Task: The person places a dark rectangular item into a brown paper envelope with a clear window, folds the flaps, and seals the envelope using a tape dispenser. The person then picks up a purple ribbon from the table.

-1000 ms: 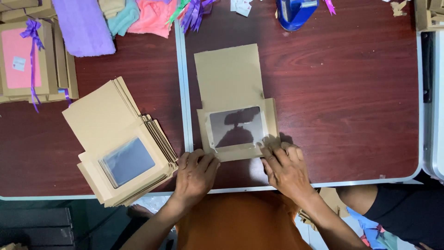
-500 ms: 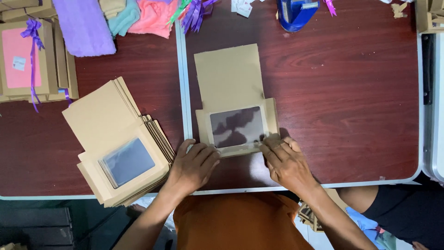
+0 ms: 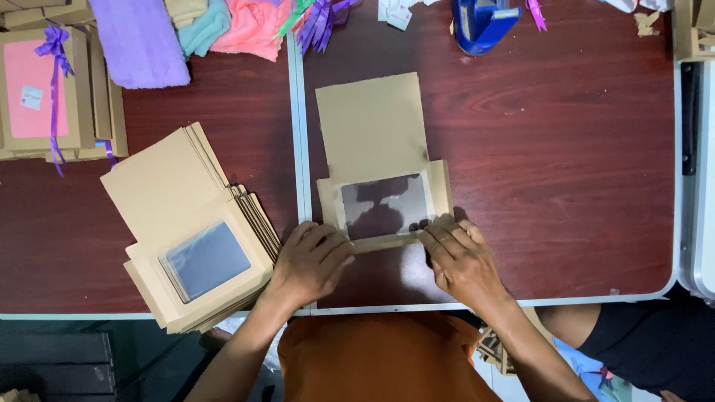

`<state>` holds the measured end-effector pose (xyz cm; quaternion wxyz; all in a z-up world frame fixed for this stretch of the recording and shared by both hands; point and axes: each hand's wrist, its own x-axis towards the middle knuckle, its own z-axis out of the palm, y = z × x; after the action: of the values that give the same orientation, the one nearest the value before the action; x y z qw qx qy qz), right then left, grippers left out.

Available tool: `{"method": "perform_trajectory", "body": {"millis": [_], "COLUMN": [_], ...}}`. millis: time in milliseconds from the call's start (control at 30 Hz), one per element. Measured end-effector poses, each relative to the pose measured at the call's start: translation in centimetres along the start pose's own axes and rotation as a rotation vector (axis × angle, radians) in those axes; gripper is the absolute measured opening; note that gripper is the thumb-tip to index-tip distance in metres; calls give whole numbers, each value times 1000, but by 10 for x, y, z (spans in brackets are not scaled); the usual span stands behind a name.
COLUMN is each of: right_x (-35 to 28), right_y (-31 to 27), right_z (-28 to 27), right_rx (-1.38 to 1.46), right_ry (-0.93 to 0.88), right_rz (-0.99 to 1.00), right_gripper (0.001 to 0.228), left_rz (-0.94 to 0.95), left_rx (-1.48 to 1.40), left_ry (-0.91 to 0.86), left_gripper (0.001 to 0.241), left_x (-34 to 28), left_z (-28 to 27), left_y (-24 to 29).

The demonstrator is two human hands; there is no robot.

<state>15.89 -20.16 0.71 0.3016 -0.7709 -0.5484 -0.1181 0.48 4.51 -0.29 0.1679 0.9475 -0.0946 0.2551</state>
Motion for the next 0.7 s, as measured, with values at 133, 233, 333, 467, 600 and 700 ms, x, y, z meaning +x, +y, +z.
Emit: {"method": "perform_trajectory", "body": {"millis": [133,233,333,467,600,700], "right_x": [6,-3,3,9,-1,-18], "right_y": [3,18,33,36,31,39], "right_z": [-13,-11,3,23,33,41], "right_rx": [20,-18,-25,-32,44,308], "right_ry": [51,93,57,19,134,263], "right_rz": [47,329,564,678,771,783], "right_gripper": [12,23,32,16,14,13], "left_rz": [-93,-484,-581,-689,-909,-1186], "left_rx": [-9,98,94,82,-309,-705], "left_ry": [130,74,46,-69,48,208], "left_gripper": [22,41,48,31,48,71], "left_x": [-2,18,31,41,41,45], "left_z": [15,7,18,35,32,28], "left_y": [-11,-17,-33,-37,-19,-10]}}
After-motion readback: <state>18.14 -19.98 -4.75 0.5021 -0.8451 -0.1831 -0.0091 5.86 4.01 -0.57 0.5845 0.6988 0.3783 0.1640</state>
